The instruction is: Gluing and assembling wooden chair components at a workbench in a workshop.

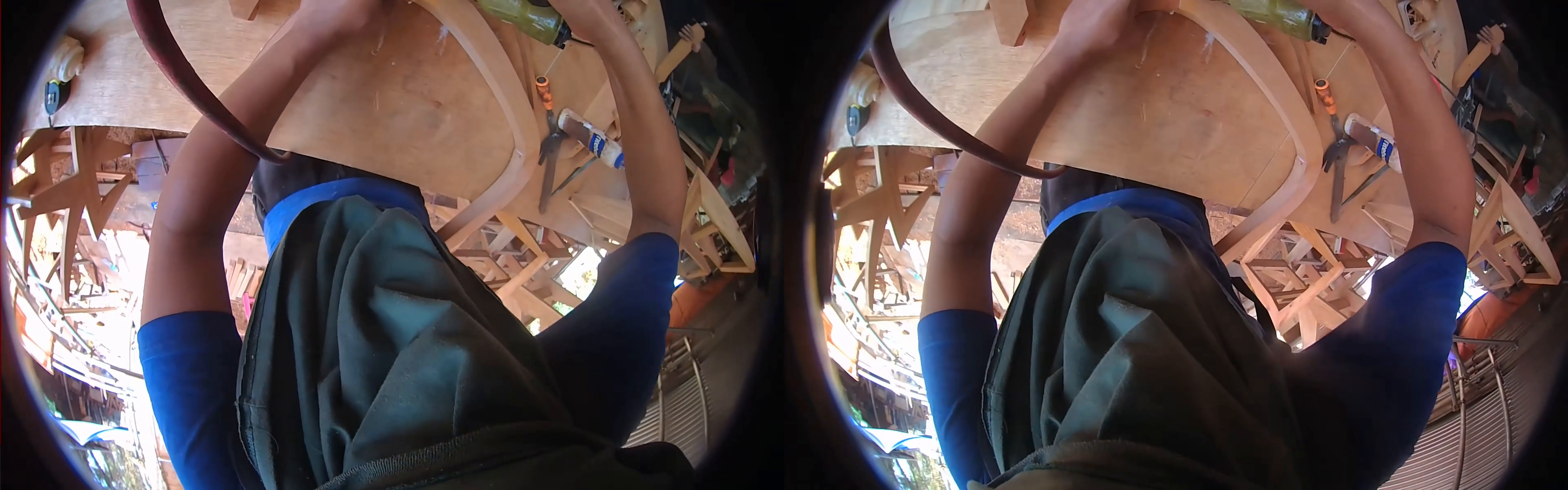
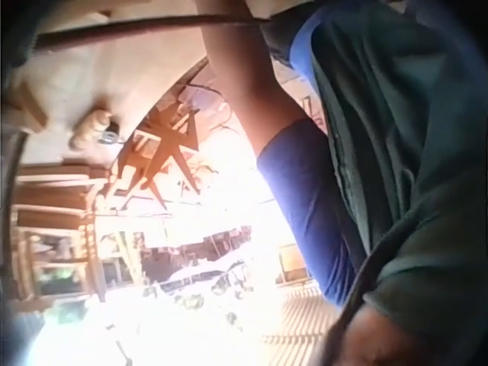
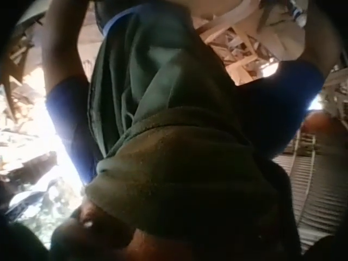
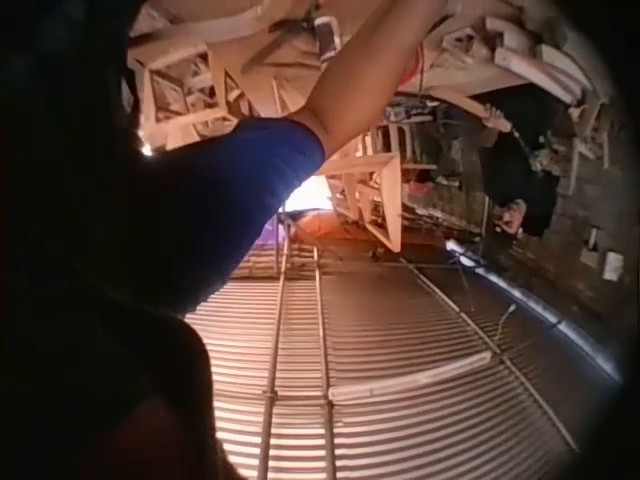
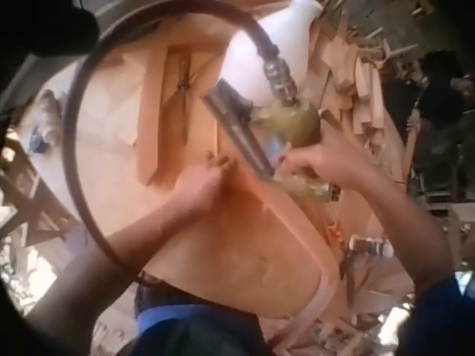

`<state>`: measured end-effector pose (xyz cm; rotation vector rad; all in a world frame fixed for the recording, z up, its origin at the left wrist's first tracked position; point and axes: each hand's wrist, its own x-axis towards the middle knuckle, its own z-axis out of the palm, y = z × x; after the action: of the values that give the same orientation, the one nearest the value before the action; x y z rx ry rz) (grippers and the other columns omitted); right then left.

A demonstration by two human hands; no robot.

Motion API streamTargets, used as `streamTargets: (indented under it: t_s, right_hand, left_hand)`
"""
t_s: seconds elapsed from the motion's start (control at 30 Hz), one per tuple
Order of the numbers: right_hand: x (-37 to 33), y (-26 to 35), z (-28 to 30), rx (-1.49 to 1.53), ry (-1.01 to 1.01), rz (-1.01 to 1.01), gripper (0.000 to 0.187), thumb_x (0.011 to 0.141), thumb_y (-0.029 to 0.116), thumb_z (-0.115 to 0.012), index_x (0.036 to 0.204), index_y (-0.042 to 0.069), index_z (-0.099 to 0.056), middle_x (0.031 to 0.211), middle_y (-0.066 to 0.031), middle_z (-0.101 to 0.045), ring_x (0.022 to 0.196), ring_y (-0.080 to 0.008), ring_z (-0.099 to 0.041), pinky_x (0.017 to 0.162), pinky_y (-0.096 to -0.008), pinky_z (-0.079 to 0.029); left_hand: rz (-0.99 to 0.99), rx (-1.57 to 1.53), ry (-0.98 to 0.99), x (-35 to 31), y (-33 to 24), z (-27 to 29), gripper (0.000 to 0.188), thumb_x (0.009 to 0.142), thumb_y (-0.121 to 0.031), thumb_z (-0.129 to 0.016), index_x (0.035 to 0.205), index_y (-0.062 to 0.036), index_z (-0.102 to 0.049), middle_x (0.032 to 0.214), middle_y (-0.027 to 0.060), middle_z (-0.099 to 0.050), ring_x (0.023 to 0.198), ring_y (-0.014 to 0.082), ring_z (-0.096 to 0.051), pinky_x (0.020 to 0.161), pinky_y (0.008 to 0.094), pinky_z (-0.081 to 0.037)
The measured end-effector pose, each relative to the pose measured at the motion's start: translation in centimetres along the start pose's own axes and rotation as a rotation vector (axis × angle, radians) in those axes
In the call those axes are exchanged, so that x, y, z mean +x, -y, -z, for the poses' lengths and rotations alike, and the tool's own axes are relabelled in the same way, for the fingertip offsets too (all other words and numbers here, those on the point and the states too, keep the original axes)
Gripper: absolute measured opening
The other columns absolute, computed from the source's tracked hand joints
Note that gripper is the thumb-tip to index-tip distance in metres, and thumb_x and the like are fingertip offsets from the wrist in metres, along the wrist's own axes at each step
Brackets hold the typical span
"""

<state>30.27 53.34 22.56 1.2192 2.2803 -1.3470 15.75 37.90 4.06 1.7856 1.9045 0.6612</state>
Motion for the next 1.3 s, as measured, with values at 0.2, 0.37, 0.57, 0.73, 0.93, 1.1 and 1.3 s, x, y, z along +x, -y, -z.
streamTargets:
  t_s: [0.2,0.37,0.57,0.73,0.93,1.1,1.3]
  right_hand:
    - [1.1,-0.7,-0.6,0.062,-0.027,-0.015,0.016,0.076,0.006,-0.071,0.089,-0.003,-0.073,0.073,-0.0028,-0.066,0.06,-0.0096,-0.056,0.052,-0.0259,-0.039]
    - [0.9,-0.3,-0.7,0.08,-0.038,-0.062,0.017,0.077,0.004,-0.071,0.091,-0.004,-0.074,0.073,-0.0037,-0.067,0.058,-0.0092,-0.055,0.052,-0.025,-0.039]
    - [1.0,0.1,-0.6,0.066,-0.009,-0.138,0.016,0.077,0.005,-0.072,0.09,-0.004,-0.073,0.072,-0.0039,-0.066,0.055,-0.0087,-0.053,0.051,-0.0243,-0.038]
    - [1.4,-0.2,-0.6,0.066,0.018,-0.056,0.016,0.076,0.006,-0.071,0.089,-0.003,-0.074,0.07,-0.0035,-0.065,0.056,-0.0088,-0.052,0.052,-0.0244,-0.037]
    - [1.3,0.0,-0.6,0.014,0.028,-0.117,0.017,0.075,0.006,-0.07,0.088,-0.003,-0.074,0.069,-0.0027,-0.064,0.056,-0.0091,-0.052,0.052,-0.0252,-0.037]
    - [1.1,0.7,-1.0,-0.069,0.033,-0.043,0.018,0.076,0.008,-0.07,0.088,-0.004,-0.074,0.07,-0.0037,-0.065,0.057,-0.0098,-0.053,0.052,-0.0264,-0.038]
    - [0.1,2.0,-1.2,-0.265,-0.069,0.036,0.016,0.074,0.012,-0.073,0.082,-0.002,-0.069,0.069,-0.0041,-0.063,0.059,-0.0121,-0.056,0.055,-0.0293,-0.042]
  left_hand:
    - [0.061,-0.034,0.0,0.2,-0.1,-0.4,0.055,0.078,-0.001,-0.06,0.133,-0.0041,-0.057,0.126,0.0174,-0.062,0.112,0.0388,-0.062,0.09,0.046,-0.055]
    - [-0.002,0.034,-0.032,0.2,-0.1,-0.3,0.054,0.076,-0.002,-0.063,0.13,-0.0049,-0.058,0.124,0.016,-0.062,0.112,0.0379,-0.062,0.091,0.0455,-0.055]
    - [-0.002,0.025,-0.033,0.1,-0.3,-0.2,0.052,0.075,-0.004,-0.065,0.127,-0.0052,-0.059,0.12,0.0154,-0.063,0.112,0.0383,-0.061,0.091,0.0453,-0.054]
    - [-0.016,0.017,-0.075,0.0,-0.2,-0.2,0.051,0.077,-0.006,-0.065,0.127,-0.0049,-0.059,0.12,0.0157,-0.063,0.113,0.0388,-0.06,0.091,0.0459,-0.054]
    - [-0.017,-0.02,-0.077,0.1,0.2,-0.9,0.052,0.078,-0.007,-0.064,0.129,-0.0043,-0.061,0.122,0.0158,-0.063,0.113,0.0386,-0.06,0.092,0.0458,-0.054]
    - [-0.029,-0.009,-0.101,0.1,0.3,-0.8,0.052,0.078,-0.006,-0.064,0.13,-0.0043,-0.06,0.126,0.0158,-0.063,0.114,0.0379,-0.061,0.093,0.0455,-0.054]
    - [0.013,0.04,0.043,0.0,-0.9,0.8,0.056,0.076,-0.005,-0.064,0.132,-0.002,-0.059,0.128,0.0165,-0.062,0.115,0.0387,-0.059,0.093,0.0457,-0.053]
